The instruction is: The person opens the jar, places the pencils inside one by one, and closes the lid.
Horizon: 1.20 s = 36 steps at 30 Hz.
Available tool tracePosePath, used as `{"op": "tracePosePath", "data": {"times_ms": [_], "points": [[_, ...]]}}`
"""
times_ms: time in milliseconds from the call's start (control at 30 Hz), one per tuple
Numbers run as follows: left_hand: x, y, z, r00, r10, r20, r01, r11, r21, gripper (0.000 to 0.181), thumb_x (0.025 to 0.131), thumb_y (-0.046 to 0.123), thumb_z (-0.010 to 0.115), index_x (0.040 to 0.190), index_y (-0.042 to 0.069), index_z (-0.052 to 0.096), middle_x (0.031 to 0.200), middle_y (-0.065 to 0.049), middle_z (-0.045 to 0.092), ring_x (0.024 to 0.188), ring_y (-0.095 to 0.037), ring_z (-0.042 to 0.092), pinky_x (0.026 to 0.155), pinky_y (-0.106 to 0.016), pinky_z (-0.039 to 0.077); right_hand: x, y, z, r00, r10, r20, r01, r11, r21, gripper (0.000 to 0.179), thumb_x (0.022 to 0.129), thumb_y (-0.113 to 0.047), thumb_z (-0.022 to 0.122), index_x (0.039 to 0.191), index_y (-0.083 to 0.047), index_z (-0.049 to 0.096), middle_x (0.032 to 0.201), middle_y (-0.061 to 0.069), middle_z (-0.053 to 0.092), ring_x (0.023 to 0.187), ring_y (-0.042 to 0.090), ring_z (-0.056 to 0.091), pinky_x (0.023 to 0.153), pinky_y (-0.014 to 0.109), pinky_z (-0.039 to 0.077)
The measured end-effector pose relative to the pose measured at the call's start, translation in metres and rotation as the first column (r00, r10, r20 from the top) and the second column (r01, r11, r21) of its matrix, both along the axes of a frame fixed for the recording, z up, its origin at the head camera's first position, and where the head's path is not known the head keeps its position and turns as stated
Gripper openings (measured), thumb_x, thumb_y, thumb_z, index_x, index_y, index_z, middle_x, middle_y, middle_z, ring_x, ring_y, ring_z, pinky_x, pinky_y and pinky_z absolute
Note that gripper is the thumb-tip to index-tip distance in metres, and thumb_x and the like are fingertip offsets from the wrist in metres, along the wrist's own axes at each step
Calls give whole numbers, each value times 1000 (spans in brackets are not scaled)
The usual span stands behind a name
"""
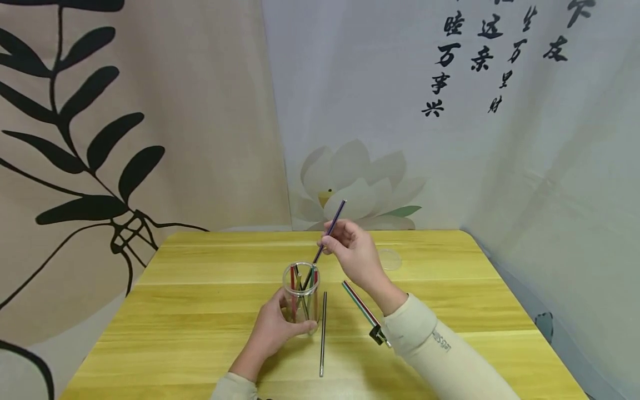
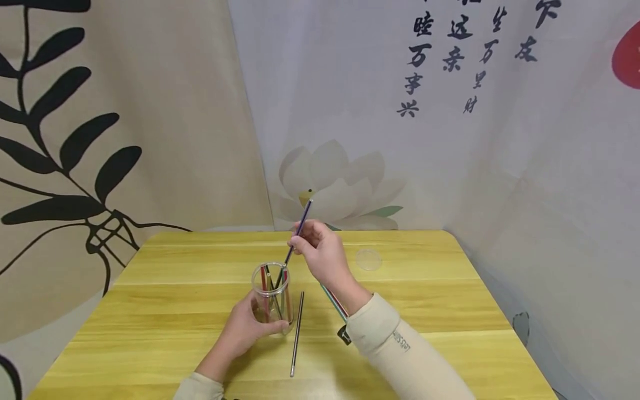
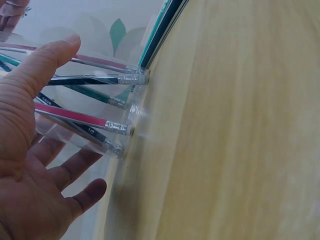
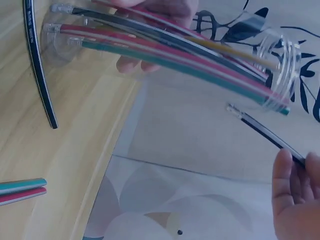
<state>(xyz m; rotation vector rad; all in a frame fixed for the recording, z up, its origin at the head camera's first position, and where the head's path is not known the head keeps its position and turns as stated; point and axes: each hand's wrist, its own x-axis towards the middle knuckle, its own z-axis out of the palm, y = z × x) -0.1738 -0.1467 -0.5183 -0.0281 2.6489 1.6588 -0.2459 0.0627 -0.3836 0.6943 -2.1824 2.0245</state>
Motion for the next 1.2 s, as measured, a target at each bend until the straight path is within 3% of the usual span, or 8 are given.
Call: {"op": "tracePosePath", "data": {"times_ms": [233, 367, 533, 700, 933, 1033, 1133, 1200], "points": [[-1, 1, 2, 1000, -10, 0, 10, 1000, 9, 67, 70, 35, 102, 123, 21, 63, 105, -9, 69, 90, -21, 61, 74, -34, 54, 11, 2, 20, 998, -2, -67, -11, 981, -195, 22, 104, -2, 66, 125, 2, 61, 111, 18, 72, 99, 18, 78, 85, 31, 66], [-1, 0, 2, 1000, -9, -11, 9, 1000, 5, 65, 71, 33, 101, 122, 21, 63, 103, -9, 68, 89, -21, 59, 73, -34, 53, 17, -2, 11, 996, 57, -74, -58, 998, -11, 24, 104, -8, 69, 127, -1, 64, 111, 19, 74, 96, 12, 76, 86, 27, 64], [-1, 0, 1, 1000, -24, -19, 24, 1000, 13, 66, 72, 33, 101, 126, 24, 62, 104, -9, 67, 90, -20, 57, 73, -33, 51, 21, -8, -9, 989, 76, -130, -44, 970, 237, 24, 104, -13, 71, 127, -5, 69, 108, 13, 79, 93, 14, 74, 82, 23, 61], [-1, 0, 1, 1000, -18, -12, 18, 1000, 15, 66, 72, 33, 101, 125, 24, 63, 105, -7, 68, 91, -20, 59, 75, -34, 52, 21, -9, -15, 980, 76, -186, -21, 959, 281, 22, 104, -15, 70, 124, -7, 71, 108, 9, 80, 91, 15, 73, 79, 23, 60], [-1, 0, 1, 1000, -17, -25, 17, 1000, -12, 75, 70, 36, 101, 132, 23, 62, 112, -7, 71, 97, -20, 64, 82, -36, 56, 15, 12, -21, 990, -14, -141, 59, 947, 316, 23, 105, -19, 70, 125, -8, 72, 111, 8, 79, 95, 16, 74, 80, 26, 61], [-1, 0, 1, 1000, -7, -21, 7, 1000, -16, 75, 69, 37, 102, 132, 23, 62, 112, -7, 71, 98, -20, 64, 83, -36, 57, 6, 30, -42, 995, -59, -75, 90, 853, 514, 26, 104, -19, 72, 125, -5, 71, 107, 8, 77, 91, 18, 73, 78, 31, 62], [0, 0, 1, 1000, 7, -7, -7, 1000, -10, 74, 68, 35, 102, 129, 23, 63, 110, -6, 70, 96, -21, 64, 81, -35, 58, -2, 50, -71, 997, -82, 8, 47, 654, 755, 31, 100, -20, 77, 122, 0, 71, 106, 10, 77, 90, 20, 72, 78, 37, 63], [1, 0, 1, 1000, 5, 0, -5, 1000, -4, 73, 68, 35, 102, 129, 23, 63, 109, -7, 69, 95, -22, 64, 81, -35, 58, -6, 62, -90, 993, -100, 59, 5, 548, 837, 33, 96, -21, 81, 117, 2, 70, 105, 12, 76, 89, 22, 71, 79, 40, 63]]}}
